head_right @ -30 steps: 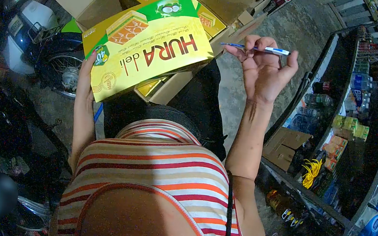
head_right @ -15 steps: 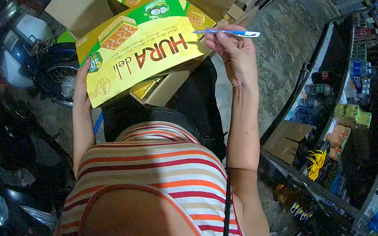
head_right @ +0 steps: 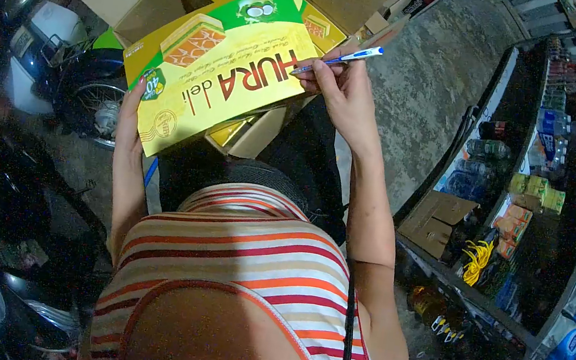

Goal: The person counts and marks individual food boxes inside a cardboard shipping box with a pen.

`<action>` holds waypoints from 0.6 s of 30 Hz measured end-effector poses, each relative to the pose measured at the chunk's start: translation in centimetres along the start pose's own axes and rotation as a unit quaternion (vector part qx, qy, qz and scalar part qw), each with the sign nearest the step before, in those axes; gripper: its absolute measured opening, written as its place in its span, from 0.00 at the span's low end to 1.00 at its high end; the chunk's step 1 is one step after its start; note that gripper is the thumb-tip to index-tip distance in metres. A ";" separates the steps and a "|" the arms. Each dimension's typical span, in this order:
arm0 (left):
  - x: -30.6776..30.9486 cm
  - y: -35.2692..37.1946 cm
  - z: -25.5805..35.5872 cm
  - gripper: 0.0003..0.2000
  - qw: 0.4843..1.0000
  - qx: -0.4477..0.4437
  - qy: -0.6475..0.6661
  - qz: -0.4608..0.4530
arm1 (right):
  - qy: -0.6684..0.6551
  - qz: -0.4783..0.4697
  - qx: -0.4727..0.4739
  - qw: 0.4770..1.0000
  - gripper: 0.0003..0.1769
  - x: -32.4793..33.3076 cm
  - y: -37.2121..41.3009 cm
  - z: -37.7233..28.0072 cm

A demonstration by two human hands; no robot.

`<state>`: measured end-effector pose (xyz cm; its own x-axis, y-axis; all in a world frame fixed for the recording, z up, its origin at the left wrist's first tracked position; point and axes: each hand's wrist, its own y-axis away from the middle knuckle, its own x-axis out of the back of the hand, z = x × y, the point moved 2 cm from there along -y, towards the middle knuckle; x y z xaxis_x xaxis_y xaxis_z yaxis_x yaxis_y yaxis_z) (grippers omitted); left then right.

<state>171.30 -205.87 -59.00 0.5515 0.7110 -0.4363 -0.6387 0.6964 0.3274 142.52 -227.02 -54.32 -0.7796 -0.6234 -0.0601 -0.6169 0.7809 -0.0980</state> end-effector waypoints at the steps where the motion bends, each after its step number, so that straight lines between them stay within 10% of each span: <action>1: 0.1 -0.1 -0.1 0.19 1.000 0.007 0.005 -0.007 | 0.001 -0.004 -0.003 1.000 0.07 -0.1 0.0 0.1; 11: 0.1 -0.2 -0.5 0.19 0.999 -0.019 0.012 0.041 | 0.070 0.035 0.030 0.997 0.09 -0.8 0.3 0.2; 18: -0.5 0.3 0.0 0.24 0.997 -0.047 -0.026 0.057 | 0.409 0.027 0.085 0.908 0.11 -3.1 0.8 -2.9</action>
<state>170.87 -206.04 -58.65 0.4978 0.7904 -0.3569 -0.7449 0.6004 0.2908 144.17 -224.32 -51.35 -0.6699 -0.2924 0.6825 -0.6048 0.7481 -0.2731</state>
